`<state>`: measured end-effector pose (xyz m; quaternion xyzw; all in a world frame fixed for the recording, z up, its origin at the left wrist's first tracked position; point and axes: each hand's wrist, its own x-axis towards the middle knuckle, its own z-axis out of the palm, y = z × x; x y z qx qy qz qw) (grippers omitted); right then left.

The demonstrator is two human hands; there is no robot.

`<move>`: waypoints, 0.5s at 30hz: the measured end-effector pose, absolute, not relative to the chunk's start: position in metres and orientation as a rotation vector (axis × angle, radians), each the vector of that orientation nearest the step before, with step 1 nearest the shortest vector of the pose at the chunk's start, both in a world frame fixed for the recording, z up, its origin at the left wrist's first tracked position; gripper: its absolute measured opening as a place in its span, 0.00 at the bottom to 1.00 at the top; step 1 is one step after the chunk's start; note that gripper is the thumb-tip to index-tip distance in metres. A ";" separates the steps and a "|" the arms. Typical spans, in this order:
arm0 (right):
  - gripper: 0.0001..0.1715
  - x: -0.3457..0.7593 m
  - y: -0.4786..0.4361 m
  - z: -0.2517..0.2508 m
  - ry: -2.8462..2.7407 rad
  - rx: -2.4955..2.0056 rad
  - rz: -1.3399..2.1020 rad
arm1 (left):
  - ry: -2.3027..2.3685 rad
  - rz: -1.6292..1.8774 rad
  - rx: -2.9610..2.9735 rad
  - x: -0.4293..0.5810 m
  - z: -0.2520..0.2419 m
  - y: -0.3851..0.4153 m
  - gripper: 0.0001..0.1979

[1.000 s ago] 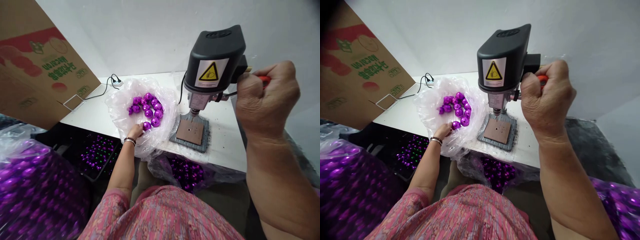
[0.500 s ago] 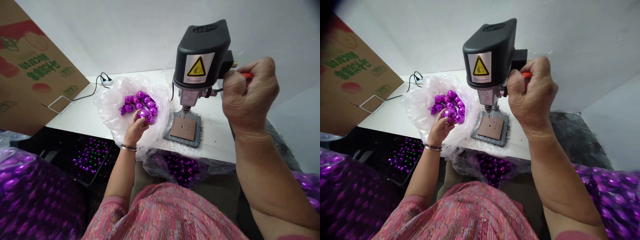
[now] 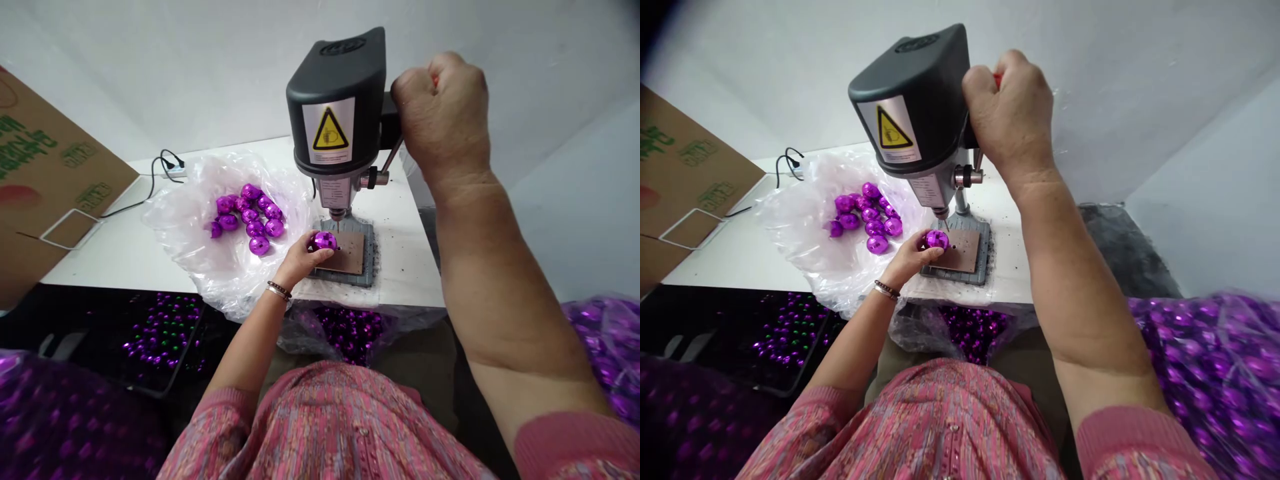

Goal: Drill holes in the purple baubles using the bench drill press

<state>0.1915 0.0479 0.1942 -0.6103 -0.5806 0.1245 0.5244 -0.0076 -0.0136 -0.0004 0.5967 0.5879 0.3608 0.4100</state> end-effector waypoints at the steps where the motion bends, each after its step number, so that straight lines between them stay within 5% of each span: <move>1: 0.24 0.191 0.048 0.194 -1.387 -1.457 0.298 | 1.529 0.890 1.524 -0.006 -0.002 -0.012 0.28; 15: 0.23 0.193 0.046 0.193 -1.396 -1.432 0.330 | 1.715 0.665 1.828 0.023 0.006 0.002 0.32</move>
